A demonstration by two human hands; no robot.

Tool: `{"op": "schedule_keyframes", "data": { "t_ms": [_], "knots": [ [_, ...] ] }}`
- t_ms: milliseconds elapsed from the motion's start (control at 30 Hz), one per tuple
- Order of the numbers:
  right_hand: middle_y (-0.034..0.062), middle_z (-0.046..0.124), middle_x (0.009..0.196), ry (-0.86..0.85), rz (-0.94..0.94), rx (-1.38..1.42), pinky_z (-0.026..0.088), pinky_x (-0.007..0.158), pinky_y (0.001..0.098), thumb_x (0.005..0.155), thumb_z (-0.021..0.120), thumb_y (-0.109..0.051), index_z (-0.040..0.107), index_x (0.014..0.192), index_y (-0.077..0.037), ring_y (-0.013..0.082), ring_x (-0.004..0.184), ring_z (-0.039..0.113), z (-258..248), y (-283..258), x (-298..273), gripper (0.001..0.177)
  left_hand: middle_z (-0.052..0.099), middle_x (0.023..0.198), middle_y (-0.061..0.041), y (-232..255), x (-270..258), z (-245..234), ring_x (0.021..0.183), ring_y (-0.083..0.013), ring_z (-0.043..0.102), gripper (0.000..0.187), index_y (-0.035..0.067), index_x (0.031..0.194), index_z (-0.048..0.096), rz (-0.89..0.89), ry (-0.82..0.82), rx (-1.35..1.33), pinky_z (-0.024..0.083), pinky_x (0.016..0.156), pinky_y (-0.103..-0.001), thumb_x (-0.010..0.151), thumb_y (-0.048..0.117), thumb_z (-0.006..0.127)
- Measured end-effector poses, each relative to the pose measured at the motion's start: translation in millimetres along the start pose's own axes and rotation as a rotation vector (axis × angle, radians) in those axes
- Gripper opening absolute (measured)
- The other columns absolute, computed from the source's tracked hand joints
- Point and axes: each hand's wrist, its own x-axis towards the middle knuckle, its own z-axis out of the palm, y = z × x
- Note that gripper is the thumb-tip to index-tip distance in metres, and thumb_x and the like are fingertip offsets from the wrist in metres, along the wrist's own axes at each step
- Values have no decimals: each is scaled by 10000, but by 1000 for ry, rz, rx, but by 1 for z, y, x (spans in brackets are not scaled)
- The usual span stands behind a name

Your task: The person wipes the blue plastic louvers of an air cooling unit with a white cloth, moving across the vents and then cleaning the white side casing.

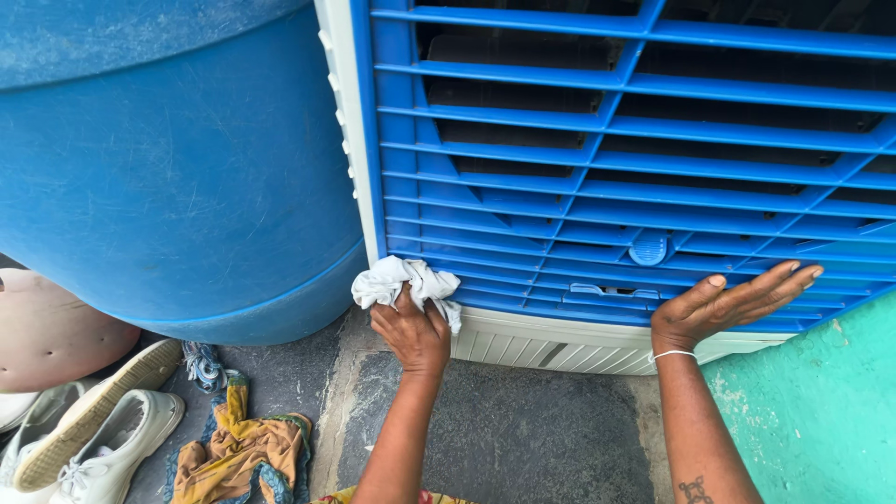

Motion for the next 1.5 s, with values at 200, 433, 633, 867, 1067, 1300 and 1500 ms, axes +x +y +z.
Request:
{"op": "schedule_keyframes", "data": {
  "t_ms": [200, 433, 633, 867, 1067, 1300, 1500],
  "knots": [
    [149, 53, 1768, 12, 22, 57, 79, 1351, 549, 1148, 209, -488, 85, 1696, -153, 322, 1624, 59, -2, -7, 0, 654, 453, 1226, -289, 41, -11, 12, 1163, -440, 438, 607, 36, 1403, 381, -207, -8, -47, 349, 1014, -618, 862, 152, 632],
    [162, 42, 1765, 5, 27, 44, 69, 1348, 559, 1143, 214, -500, 85, 1697, -139, 336, 1621, 54, -2, -5, 0, 674, 531, 1226, -92, 72, -61, 48, 1231, -374, 481, 591, 109, 1482, 333, -16, -190, -75, 361, 1107, -610, 983, 136, 649],
    [155, 61, 1767, 28, 22, 57, 76, 1354, 548, 1136, 213, -504, 99, 1692, -142, 324, 1624, 61, -2, -7, 3, 673, 452, 1336, -237, 117, -64, 18, 1207, -460, 453, 785, 148, 1495, 342, 163, -261, -234, 384, 961, -598, 788, 138, 683],
    [160, 54, 1766, 12, 30, 44, 65, 1349, 544, 1141, 212, -491, 91, 1691, -121, 323, 1620, 49, -2, -8, 1, 674, 547, 1249, -205, 64, -20, -11, 1101, -372, 511, 577, 103, 1311, 581, 251, -315, -130, 406, 885, -530, 801, 301, 767],
    [164, 55, 1763, 7, 22, 48, 62, 1342, 547, 1140, 217, -481, 85, 1689, -121, 325, 1617, 43, -2, -7, 1, 670, 577, 1179, -150, 20, 10, -32, 1123, -361, 526, 491, 146, 1164, 691, 158, -72, 10, 413, 958, -535, 691, 265, 748],
    [156, 60, 1764, 19, 29, 59, 69, 1341, 556, 1135, 214, -485, 92, 1689, -134, 321, 1617, 49, 1, -6, 1, 667, 564, 1155, -206, 72, -20, -9, 1074, -386, 518, 505, 91, 1167, 670, 58, -168, -124, 399, 911, -535, 681, 181, 768],
    [158, 63, 1758, 22, 18, 57, 72, 1336, 560, 1128, 209, -491, 88, 1687, -141, 324, 1613, 53, 1, -4, 0, 671, 581, 1141, -183, 119, -32, -15, 1062, -390, 534, 514, 56, 1208, 661, 19, -253, -310, 414, 889, -516, 698, 89, 723]
  ]
}}
